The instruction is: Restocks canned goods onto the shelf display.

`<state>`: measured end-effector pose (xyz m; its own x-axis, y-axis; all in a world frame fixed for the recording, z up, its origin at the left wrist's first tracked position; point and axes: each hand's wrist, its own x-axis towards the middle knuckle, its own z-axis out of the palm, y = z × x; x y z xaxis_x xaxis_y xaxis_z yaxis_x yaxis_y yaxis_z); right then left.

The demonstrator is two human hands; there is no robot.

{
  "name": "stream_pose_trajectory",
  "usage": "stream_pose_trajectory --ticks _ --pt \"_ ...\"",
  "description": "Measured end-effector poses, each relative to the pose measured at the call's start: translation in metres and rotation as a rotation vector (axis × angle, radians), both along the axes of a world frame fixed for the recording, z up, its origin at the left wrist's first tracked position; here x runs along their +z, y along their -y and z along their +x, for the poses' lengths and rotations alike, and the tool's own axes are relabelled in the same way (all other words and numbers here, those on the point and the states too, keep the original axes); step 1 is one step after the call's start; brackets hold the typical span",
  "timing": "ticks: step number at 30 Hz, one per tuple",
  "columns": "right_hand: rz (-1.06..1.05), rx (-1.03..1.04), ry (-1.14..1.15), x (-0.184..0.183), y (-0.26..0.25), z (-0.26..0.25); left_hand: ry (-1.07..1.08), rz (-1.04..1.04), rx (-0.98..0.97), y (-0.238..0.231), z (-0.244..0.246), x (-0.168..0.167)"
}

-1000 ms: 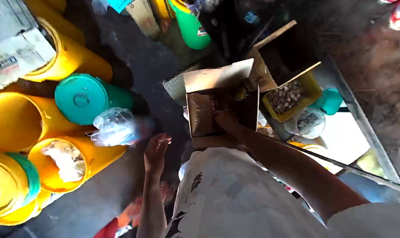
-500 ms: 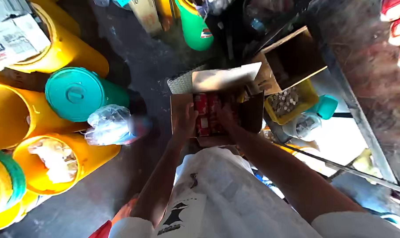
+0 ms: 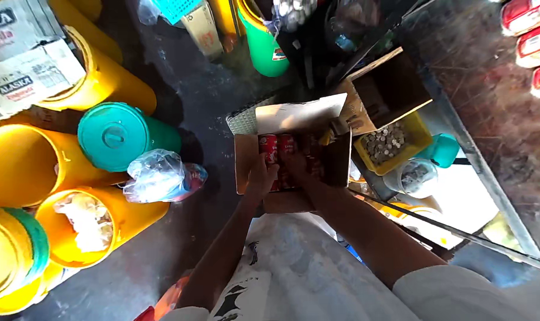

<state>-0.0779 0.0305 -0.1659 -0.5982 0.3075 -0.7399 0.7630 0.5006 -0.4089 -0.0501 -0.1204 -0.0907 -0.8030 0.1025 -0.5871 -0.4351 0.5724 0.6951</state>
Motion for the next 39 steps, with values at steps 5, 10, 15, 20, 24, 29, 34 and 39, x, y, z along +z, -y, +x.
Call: stream_pose_trajectory --ticks 5,10,15,20,24,29,34,39 --pt "0.017 -0.103 -0.012 0.007 0.006 0.003 0.005 -0.097 -0.006 -0.013 -0.001 0.001" --pt "0.067 -0.107 -0.054 0.008 0.003 0.013 0.019 -0.076 0.009 -0.02 0.002 -0.001" --pt "-0.023 -0.06 -0.033 0.011 -0.012 0.011 -0.006 -0.116 -0.018 -0.033 -0.001 0.001" --pt "-0.245 -0.166 -0.147 0.048 -0.035 0.011 -0.081 -0.109 -0.008 -0.044 -0.008 0.012" --pt "-0.485 -0.44 -0.43 0.121 -0.096 0.012 -0.137 0.106 -0.005 -0.077 -0.012 0.036" --pt "-0.363 -0.508 -1.042 0.239 -0.186 0.059 -0.31 0.706 -0.426 -0.166 -0.027 0.119" --pt "0.078 -0.603 -1.45 0.267 -0.267 0.088 -0.394 0.691 -1.0 -0.289 -0.052 0.195" --pt "0.222 -0.591 -1.599 0.265 -0.328 0.104 -0.729 0.606 -1.051 -0.391 -0.046 0.194"
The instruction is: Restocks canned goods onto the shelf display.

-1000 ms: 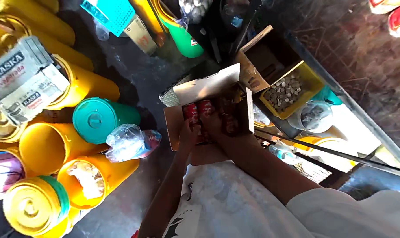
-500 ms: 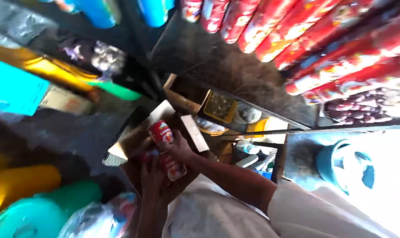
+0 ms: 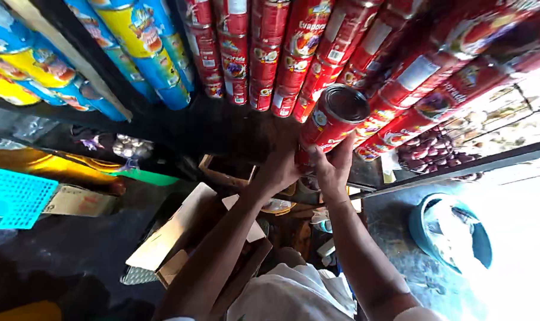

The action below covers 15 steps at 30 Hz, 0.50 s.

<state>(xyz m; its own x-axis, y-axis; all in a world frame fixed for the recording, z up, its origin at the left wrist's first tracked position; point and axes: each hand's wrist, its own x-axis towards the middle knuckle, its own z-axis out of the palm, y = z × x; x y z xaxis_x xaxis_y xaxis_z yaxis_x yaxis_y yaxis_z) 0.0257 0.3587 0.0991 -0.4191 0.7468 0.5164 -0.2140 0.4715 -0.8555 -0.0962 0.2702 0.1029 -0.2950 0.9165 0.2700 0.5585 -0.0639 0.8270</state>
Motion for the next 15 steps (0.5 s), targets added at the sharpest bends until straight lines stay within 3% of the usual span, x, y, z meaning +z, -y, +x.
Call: stream_pose_trajectory --ticks 5,9,12,15 --pt "0.007 -0.208 0.24 -0.006 -0.031 0.014 0.099 0.083 -0.028 -0.06 0.005 -0.039" --pt "0.044 -0.346 0.492 -0.003 -0.031 0.02 0.138 0.083 -0.027 -0.073 0.008 -0.051" --pt "0.108 -0.334 0.464 -0.012 -0.015 0.028 0.133 0.1 0.014 -0.083 0.012 -0.052" --pt "0.214 -0.267 0.407 -0.05 0.023 0.055 0.062 0.102 0.132 -0.097 0.027 -0.056"
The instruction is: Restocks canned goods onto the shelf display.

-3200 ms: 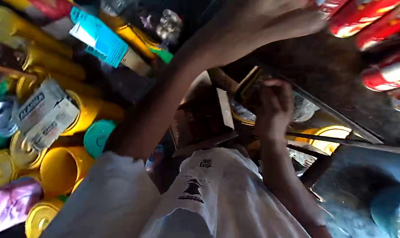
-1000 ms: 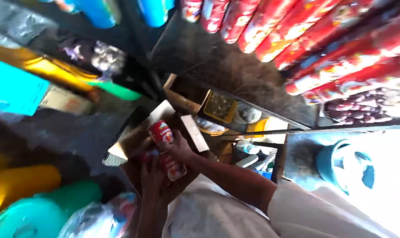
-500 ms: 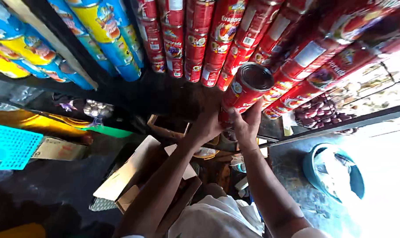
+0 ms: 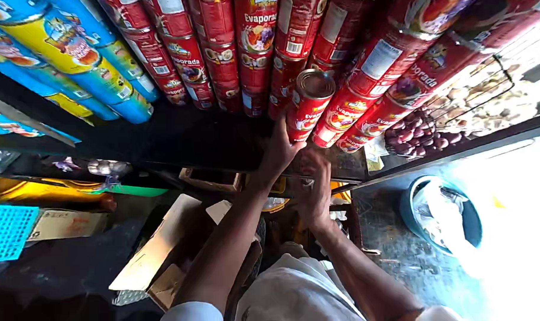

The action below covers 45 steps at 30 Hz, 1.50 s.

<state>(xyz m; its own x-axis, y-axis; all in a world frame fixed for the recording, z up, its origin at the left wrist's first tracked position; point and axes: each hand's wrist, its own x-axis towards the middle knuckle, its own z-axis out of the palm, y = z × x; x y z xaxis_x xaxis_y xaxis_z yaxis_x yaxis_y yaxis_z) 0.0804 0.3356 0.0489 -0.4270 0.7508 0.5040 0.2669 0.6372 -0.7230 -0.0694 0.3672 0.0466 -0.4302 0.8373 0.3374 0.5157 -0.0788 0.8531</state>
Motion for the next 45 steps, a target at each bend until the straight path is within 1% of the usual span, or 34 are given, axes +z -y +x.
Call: stream_pose_trajectory --ticks 2,4,7,8,9,10,11,12,13,14,15,16,17,18,19,21,22,23,24,25,26,28,29,30,32,34,36,39,43,45 --pt "0.012 0.054 0.041 -0.028 0.026 0.018 -0.057 0.038 0.081 -0.018 0.01 -0.004" --pt "0.005 0.088 0.102 -0.047 0.047 0.03 -0.046 0.044 0.119 -0.034 0.015 -0.007" --pt "-0.024 0.12 0.152 -0.061 0.069 0.032 -0.025 -0.016 0.085 -0.043 0.019 -0.003" --pt "-0.044 0.134 0.162 -0.062 0.074 0.03 -0.039 0.006 0.066 -0.039 0.019 0.0" --pt "-0.066 0.148 0.167 -0.061 0.077 0.029 -0.073 0.072 0.048 -0.03 0.018 0.003" --pt "-0.081 0.175 0.159 -0.06 0.077 0.027 -0.116 0.148 0.036 -0.013 0.014 0.01" --pt "-0.108 0.229 0.126 -0.058 0.075 0.025 -0.161 0.216 0.04 0.014 0.003 0.021" --pt "-0.167 0.306 0.083 -0.056 0.077 0.022 -0.192 0.291 0.065 0.052 -0.013 0.027" --pt "-0.261 0.387 0.039 -0.053 0.082 0.02 -0.179 0.343 0.105 0.099 -0.031 0.025" --pt "-0.372 0.457 -0.01 -0.05 0.09 0.014 -0.143 0.33 0.175 0.152 -0.049 0.015" --pt "-0.495 0.522 -0.061 -0.045 0.099 0.004 -0.085 0.244 0.274 0.206 -0.067 0.0" --pt "-0.614 0.569 -0.098 -0.041 0.108 -0.012 -0.034 0.087 0.366 0.255 -0.09 -0.018" --pt "-0.731 0.613 -0.1 -0.037 0.119 -0.027 -0.007 -0.135 0.414 0.296 -0.111 -0.039" --pt "-0.852 0.663 -0.071 -0.034 0.133 -0.041 -0.012 -0.378 0.384 0.328 -0.12 -0.064" --pt "-0.963 0.706 -0.032 -0.034 0.148 -0.056 -0.052 -0.577 0.279 0.35 -0.117 -0.089" --pt "-1.09 0.725 0.056 -0.049 0.179 -0.098 -0.224 -0.835 -0.021 0.373 -0.103 -0.13" --pt "-1.138 0.699 0.154 -0.06 0.195 -0.117 -0.317 -0.952 -0.157 0.384 -0.09 -0.143" --pt "-1.173 0.669 0.3 -0.075 0.208 -0.133 -0.388 -1.048 -0.262 0.396 -0.078 -0.148" --pt "-1.17 0.633 0.489 -0.091 0.219 -0.149 -0.422 -1.095 -0.303 0.408 -0.07 -0.144" --pt "-1.122 0.613 0.687 -0.11 0.229 -0.163 -0.46 -1.085 -0.27 0.424 -0.067 -0.136" --pt "-1.041 0.611 0.859 -0.13 0.241 -0.172 -0.474 -1.079 -0.204 0.44 -0.064 -0.12" --pt "-0.824 0.703 1.141 -0.157 0.266 -0.175 -0.389 -1.197 -0.093 0.475 -0.062 -0.084" --pt "-0.724 0.778 1.227 -0.164 0.279 -0.171 -0.335 -1.247 -0.056 0.494 -0.059 -0.075" --pt "-0.71 0.777 1.211 -0.175 0.291 -0.165 -0.301 -1.249 -0.024 0.516 -0.055 -0.076" --pt "-0.72 0.727 1.119 -0.193 0.319 -0.151 -0.26 -1.152 0.04 0.556 -0.036 -0.1" --pt "-0.652 0.702 1.132 -0.198 0.346 -0.143 -0.213 -1.074 0.102 0.579 -0.016 -0.126" --pt "-0.531 0.655 1.196 -0.201 0.366 -0.134 -0.114 -1.024 0.154 0.588 0.004 -0.142" --pt "-0.408 0.63 1.17 -0.216 0.375 -0.131 -0.002 -0.974 0.194 0.589 0.017 -0.155" --pt "-0.466 0.626 1.217 -0.217 0.367 -0.139 0.048 -0.87 0.288 0.592 0.025 -0.164" --pt "-0.515 0.633 1.202 -0.215 0.363 -0.141 0.174 -0.89 0.336 0.59 0.022 -0.16"
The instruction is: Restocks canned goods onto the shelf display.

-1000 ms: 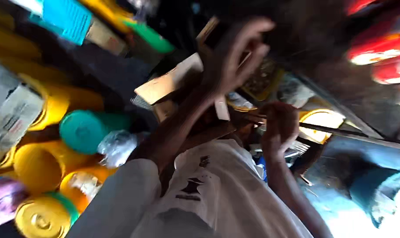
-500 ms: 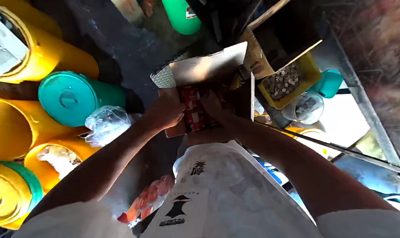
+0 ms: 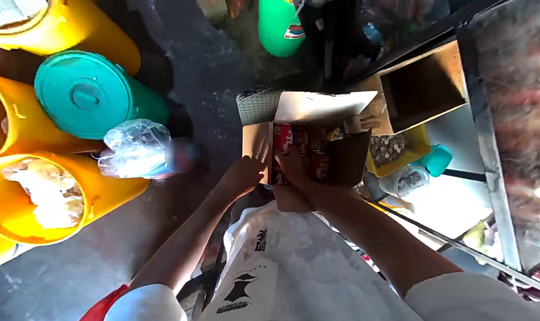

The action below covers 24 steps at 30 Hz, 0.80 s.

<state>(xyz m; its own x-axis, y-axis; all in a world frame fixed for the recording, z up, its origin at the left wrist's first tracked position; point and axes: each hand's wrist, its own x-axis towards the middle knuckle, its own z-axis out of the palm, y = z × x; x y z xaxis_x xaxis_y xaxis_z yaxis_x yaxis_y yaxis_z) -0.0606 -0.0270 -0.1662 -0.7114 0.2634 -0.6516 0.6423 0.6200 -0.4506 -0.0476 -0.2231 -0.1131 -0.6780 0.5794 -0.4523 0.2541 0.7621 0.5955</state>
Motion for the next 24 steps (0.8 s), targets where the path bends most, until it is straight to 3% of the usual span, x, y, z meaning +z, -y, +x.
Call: stream_pose_trajectory --ticks 4,7,9,12,15,21,24 --pt "-0.157 0.0 0.045 0.042 -0.008 0.014 0.327 0.008 0.325 -0.009 0.008 0.038" --pt "-0.405 -0.204 -0.115 0.089 -0.032 0.018 0.39 0.274 0.535 -0.043 0.007 0.071" --pt "-0.493 -0.298 -0.281 0.1 -0.047 0.023 0.423 0.369 0.469 -0.066 0.005 0.087" --pt "-0.485 -0.269 -0.718 0.13 -0.079 0.032 0.138 0.598 0.391 -0.111 0.006 0.108" --pt "-0.424 -0.212 -1.095 0.18 -0.135 0.039 -0.005 0.75 0.324 -0.172 -0.007 0.138" --pt "-0.028 -0.373 -1.293 0.282 -0.269 0.075 -0.271 0.918 -0.117 -0.339 -0.042 0.207" --pt "0.238 -0.471 -1.31 0.328 -0.329 0.096 -0.281 0.908 -0.263 -0.427 -0.043 0.254"
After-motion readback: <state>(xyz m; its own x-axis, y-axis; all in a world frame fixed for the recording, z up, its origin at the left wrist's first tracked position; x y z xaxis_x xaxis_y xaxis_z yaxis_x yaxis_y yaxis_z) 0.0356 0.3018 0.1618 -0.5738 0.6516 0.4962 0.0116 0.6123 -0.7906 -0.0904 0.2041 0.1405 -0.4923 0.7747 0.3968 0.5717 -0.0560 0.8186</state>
